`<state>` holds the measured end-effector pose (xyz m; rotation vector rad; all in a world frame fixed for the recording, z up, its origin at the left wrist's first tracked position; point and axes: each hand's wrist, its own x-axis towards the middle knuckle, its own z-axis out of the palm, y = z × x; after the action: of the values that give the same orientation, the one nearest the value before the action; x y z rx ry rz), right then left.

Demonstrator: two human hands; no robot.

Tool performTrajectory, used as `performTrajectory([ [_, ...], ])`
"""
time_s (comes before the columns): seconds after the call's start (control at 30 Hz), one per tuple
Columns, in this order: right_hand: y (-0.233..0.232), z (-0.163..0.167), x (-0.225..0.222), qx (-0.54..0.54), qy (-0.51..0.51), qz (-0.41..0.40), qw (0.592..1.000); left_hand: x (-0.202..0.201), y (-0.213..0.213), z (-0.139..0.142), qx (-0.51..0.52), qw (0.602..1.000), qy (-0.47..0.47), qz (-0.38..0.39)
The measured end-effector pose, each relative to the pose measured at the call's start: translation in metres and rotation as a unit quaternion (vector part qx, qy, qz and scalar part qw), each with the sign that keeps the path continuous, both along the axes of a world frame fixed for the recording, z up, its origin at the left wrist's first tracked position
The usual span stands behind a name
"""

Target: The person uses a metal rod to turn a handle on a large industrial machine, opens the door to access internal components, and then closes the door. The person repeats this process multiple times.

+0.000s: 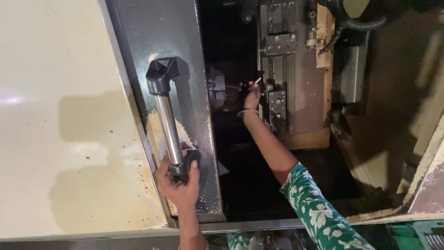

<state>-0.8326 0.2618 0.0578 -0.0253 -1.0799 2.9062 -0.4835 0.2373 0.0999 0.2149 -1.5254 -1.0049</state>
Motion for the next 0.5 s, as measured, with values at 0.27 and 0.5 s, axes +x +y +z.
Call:
performTrajectory([
  [0.27, -0.139, -0.022, 0.086, 0.01, 0.045, 0.118, 0.992, 0.085, -0.144, -0.043, -0.008, 1.0, -0.002, 0.001],
  [0.5, -0.186, -0.038, 0.085, 0.289, 0.136, 0.157, 0.934, 0.074, -0.176, -0.06, -0.029, 0.999, 0.015, -0.007],
])
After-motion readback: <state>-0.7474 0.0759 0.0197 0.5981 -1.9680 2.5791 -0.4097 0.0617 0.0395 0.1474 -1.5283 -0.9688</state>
